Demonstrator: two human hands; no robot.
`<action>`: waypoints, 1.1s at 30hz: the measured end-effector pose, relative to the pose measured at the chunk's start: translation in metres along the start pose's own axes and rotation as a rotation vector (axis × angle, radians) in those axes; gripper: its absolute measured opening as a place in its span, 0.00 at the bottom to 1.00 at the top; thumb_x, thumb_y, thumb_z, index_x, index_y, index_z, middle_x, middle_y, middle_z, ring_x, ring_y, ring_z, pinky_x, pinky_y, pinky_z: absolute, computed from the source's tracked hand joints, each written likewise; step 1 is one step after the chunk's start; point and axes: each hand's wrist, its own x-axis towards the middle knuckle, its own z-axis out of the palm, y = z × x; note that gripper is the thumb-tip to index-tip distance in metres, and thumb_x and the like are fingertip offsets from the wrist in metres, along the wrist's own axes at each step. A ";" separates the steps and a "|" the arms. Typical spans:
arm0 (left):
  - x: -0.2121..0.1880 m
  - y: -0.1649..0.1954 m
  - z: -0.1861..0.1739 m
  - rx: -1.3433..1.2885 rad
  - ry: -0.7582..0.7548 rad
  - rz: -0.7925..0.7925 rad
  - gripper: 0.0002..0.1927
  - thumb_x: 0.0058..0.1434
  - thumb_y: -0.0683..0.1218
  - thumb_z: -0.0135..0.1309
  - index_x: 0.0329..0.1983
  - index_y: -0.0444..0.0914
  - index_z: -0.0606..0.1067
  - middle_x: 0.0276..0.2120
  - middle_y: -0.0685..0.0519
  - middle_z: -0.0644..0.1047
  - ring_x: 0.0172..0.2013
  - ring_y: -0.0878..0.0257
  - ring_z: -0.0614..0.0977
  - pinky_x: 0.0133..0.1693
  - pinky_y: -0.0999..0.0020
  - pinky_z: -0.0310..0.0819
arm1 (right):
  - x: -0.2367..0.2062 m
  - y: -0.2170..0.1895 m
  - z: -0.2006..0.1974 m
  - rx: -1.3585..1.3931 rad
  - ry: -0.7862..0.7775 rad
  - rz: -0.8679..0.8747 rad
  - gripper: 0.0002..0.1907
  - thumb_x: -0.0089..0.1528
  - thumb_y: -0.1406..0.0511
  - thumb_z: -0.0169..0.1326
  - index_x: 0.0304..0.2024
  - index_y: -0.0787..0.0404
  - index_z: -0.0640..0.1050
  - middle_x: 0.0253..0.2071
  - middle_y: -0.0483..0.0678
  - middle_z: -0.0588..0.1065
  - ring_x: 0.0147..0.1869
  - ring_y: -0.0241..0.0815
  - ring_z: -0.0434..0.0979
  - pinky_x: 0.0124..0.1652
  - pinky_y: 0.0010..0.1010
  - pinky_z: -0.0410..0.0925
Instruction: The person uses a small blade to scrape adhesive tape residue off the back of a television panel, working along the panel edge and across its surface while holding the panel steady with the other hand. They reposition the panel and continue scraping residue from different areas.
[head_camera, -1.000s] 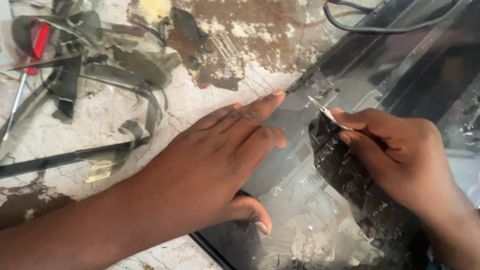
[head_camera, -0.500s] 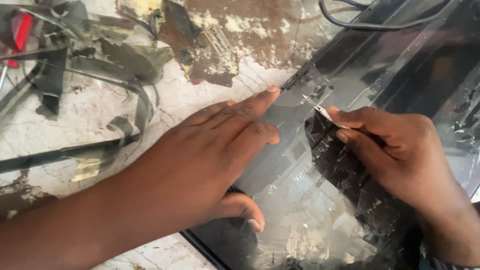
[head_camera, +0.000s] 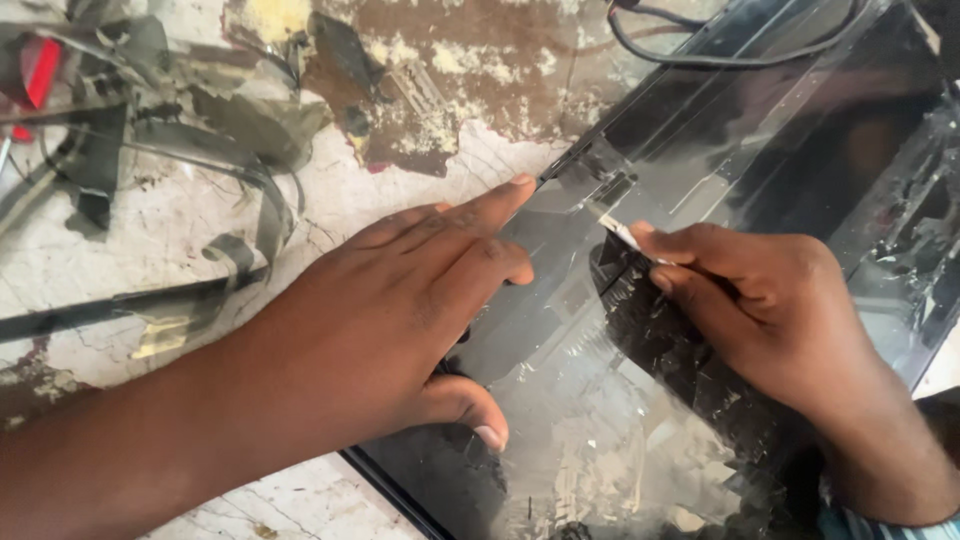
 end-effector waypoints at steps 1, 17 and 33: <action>0.000 0.000 0.000 0.004 -0.009 0.003 0.46 0.48 0.70 0.61 0.58 0.34 0.65 0.73 0.32 0.56 0.62 0.44 0.70 0.65 0.45 0.55 | 0.000 0.000 -0.003 0.027 -0.004 -0.040 0.15 0.61 0.72 0.59 0.52 0.65 0.82 0.31 0.50 0.82 0.30 0.32 0.80 0.29 0.24 0.69; 0.005 0.005 -0.005 0.050 -0.028 -0.021 0.45 0.46 0.70 0.61 0.55 0.35 0.66 0.72 0.33 0.56 0.66 0.40 0.67 0.64 0.45 0.56 | 0.004 -0.007 -0.007 -0.040 -0.016 -0.004 0.16 0.56 0.69 0.62 0.47 0.62 0.83 0.29 0.53 0.83 0.24 0.38 0.79 0.23 0.30 0.68; 0.009 0.015 -0.014 0.023 -0.070 -0.068 0.44 0.46 0.67 0.65 0.56 0.36 0.65 0.73 0.33 0.55 0.64 0.40 0.68 0.65 0.47 0.57 | 0.005 -0.015 -0.005 -0.107 -0.018 -0.031 0.15 0.58 0.65 0.64 0.48 0.53 0.84 0.20 0.52 0.76 0.17 0.45 0.70 0.21 0.38 0.61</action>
